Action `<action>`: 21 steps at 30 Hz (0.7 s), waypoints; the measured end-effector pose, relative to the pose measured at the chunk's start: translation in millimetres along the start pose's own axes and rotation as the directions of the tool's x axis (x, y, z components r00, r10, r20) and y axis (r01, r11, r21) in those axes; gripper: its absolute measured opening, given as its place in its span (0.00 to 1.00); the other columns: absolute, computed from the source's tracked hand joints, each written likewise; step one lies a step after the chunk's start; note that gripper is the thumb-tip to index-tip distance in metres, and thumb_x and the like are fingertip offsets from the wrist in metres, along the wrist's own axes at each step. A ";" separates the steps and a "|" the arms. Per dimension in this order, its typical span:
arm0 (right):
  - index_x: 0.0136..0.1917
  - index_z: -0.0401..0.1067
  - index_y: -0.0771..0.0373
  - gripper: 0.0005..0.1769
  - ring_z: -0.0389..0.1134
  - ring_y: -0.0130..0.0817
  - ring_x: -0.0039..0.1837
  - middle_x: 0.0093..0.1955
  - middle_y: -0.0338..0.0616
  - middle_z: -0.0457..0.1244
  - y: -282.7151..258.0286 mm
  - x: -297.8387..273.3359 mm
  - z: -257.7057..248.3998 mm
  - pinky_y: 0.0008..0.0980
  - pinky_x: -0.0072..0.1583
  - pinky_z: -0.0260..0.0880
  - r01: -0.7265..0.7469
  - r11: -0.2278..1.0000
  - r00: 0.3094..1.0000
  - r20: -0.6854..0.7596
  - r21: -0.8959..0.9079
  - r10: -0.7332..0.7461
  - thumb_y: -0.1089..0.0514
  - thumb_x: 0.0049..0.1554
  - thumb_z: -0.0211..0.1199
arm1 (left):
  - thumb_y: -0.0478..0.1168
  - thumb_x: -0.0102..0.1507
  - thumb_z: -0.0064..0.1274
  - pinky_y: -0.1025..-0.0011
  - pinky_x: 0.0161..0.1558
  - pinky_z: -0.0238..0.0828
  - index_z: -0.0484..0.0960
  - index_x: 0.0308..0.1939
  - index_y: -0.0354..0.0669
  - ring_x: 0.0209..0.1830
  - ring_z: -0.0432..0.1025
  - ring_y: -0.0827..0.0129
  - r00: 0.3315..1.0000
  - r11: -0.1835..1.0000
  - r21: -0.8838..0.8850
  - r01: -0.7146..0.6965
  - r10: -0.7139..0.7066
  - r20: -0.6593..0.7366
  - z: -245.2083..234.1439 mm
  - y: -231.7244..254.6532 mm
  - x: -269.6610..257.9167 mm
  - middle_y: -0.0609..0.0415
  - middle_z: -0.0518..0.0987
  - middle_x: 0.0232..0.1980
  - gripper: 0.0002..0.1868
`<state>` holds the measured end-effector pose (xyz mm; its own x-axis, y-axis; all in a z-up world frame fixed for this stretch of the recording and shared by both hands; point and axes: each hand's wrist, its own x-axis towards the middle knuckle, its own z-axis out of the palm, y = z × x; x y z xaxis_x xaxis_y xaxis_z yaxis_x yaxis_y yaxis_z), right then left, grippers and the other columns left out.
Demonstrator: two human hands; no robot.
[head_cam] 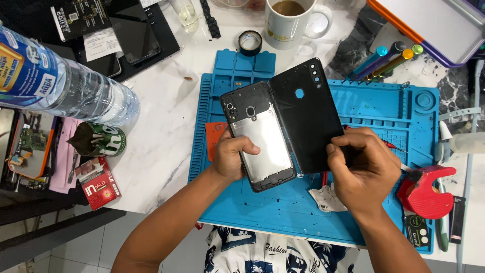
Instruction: The person uses a red screwdriver to remove screws from the back of a black smartphone. They work on a blue anti-static mat, carefully unscrewing fasteners around the device's perimeter and camera area while holding the phone steady.
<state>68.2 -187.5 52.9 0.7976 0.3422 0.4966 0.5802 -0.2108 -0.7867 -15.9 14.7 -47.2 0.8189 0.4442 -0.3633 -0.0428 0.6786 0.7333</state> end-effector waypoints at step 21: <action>0.50 0.67 0.66 0.06 0.63 0.42 0.63 0.52 0.48 0.59 66.7 15.9 -65.6 0.42 0.74 0.61 0.073 0.995 0.853 -0.521 0.066 -0.028 0.66 0.60 0.62 | 0.34 0.54 0.51 0.36 0.60 0.70 0.56 0.77 0.40 0.79 0.54 0.39 0.807 0.894 -0.342 0.289 -0.035 0.589 48.7 49.2 -15.8 0.35 0.56 0.80 0.45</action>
<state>130.4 -256.1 32.4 0.7498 -0.1790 0.6370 0.6250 -0.1245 -0.7706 -3.1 12.5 22.5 0.9998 -0.0098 0.0192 0.0024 0.9353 0.3538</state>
